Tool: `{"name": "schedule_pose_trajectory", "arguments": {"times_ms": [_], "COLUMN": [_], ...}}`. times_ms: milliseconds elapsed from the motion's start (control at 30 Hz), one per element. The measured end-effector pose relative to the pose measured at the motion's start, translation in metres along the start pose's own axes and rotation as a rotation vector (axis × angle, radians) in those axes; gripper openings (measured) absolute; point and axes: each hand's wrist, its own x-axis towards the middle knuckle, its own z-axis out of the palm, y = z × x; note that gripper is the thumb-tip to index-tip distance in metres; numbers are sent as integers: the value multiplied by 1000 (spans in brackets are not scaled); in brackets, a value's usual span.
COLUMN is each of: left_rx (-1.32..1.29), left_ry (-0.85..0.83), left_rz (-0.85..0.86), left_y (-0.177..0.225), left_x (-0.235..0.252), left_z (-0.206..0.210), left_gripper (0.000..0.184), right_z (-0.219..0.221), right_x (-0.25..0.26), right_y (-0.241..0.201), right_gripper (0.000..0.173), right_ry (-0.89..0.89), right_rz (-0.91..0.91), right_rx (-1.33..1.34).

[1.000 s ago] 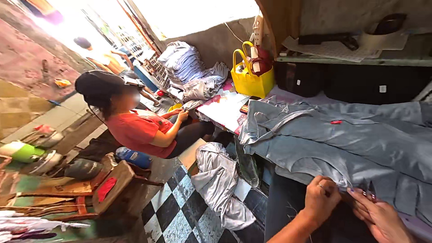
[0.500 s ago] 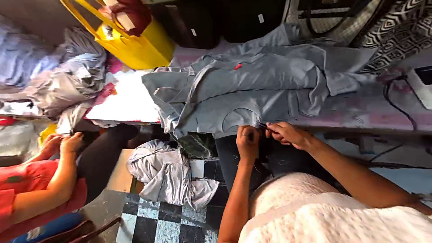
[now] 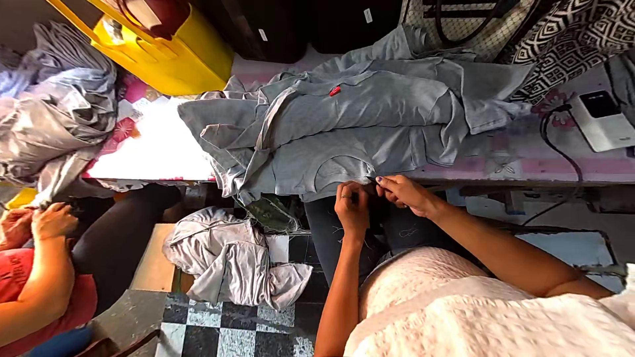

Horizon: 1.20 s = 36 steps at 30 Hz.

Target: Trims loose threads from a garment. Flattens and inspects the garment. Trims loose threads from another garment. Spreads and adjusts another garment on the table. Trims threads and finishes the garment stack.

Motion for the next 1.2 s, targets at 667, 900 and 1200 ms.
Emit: {"name": "schedule_pose_trajectory", "arguments": {"times_ms": [667,900,1200], "left_rx": [-329,211,572], "left_ry": [-17,-53,168], "left_rz": [-319,-495,-864], "left_y": [5,-35,-154], "left_x": [-4,-2,6], "left_z": [-8,-117,-226], "left_gripper": [10,14,29], "right_z": [12,-5,13], "right_x": [8,19,30], "right_y": [6,16,-2], "right_gripper": [37,25,9], "right_ry": [-28,324,253], "right_rz": [0,-278,-268], "right_rx": [158,-74,163]}}
